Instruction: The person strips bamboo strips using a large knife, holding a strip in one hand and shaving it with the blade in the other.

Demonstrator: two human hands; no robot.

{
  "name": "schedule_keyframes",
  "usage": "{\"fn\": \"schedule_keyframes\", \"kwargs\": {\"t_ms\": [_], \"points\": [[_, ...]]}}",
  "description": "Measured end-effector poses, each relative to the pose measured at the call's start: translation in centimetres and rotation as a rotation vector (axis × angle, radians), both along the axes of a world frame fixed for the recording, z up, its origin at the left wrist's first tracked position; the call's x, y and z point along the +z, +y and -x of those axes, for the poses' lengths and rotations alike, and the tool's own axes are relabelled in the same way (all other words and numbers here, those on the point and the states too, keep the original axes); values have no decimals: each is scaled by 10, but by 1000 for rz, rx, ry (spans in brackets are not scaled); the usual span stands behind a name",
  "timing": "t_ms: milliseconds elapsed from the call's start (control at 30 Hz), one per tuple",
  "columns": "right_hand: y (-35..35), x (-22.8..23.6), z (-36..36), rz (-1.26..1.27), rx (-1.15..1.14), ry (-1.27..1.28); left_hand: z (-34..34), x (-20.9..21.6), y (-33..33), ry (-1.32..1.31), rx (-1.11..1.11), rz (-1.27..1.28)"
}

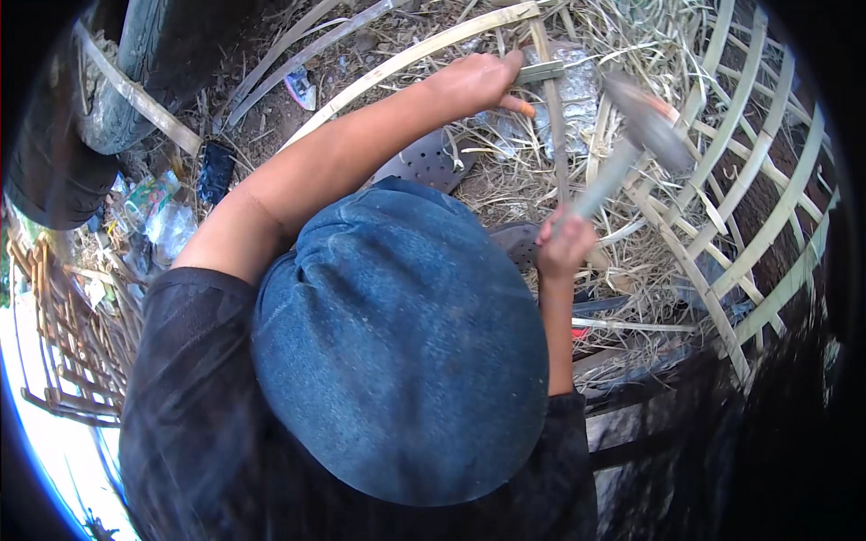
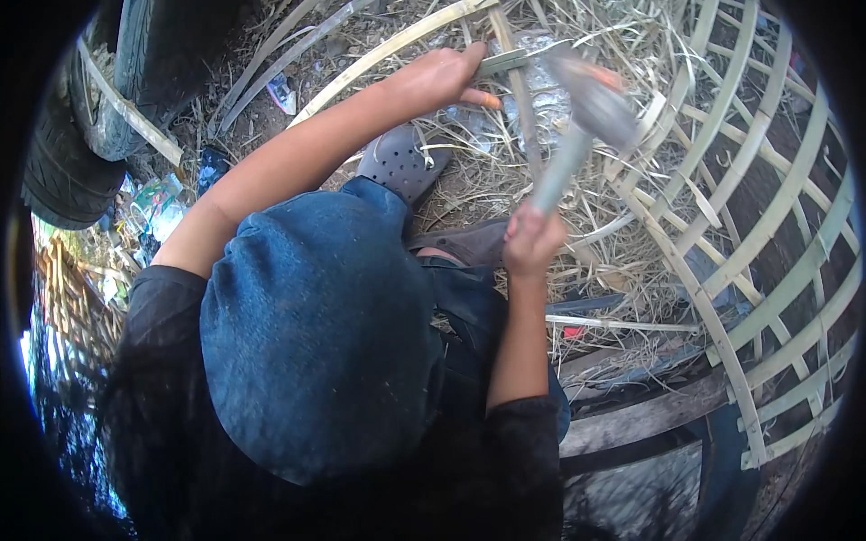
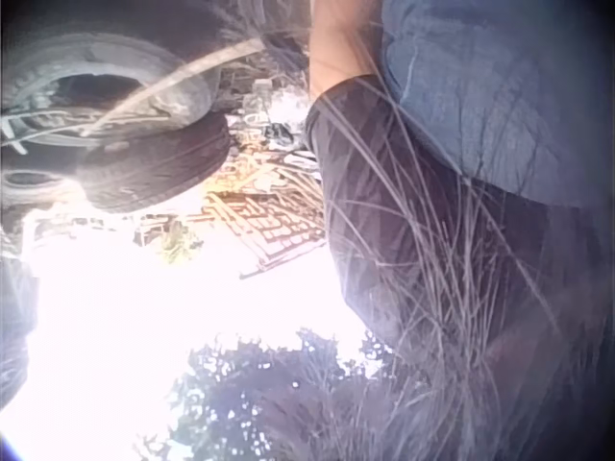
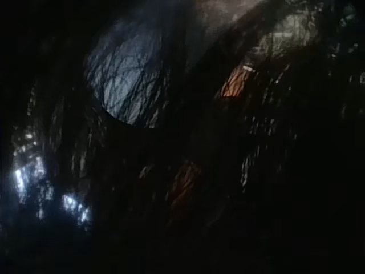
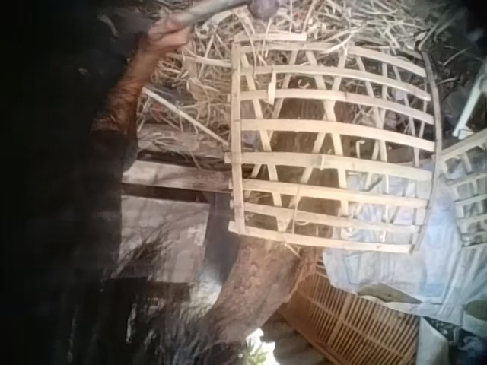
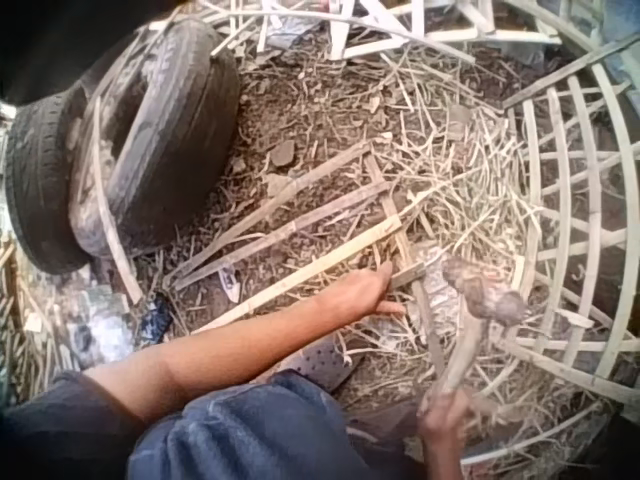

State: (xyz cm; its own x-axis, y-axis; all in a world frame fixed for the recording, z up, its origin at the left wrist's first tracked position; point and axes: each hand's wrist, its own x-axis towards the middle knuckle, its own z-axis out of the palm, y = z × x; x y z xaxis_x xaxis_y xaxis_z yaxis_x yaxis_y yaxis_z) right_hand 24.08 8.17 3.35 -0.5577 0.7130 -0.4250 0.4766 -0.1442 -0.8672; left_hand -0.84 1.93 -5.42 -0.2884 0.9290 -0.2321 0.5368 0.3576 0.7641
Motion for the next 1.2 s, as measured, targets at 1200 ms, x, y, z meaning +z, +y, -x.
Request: {"fn": "schedule_keyframes", "kwargs": {"t_ms": [1200], "points": [[9, -15, -9, -39, 152, -81, -1, 0, -4, -43, -12, 29]]}}
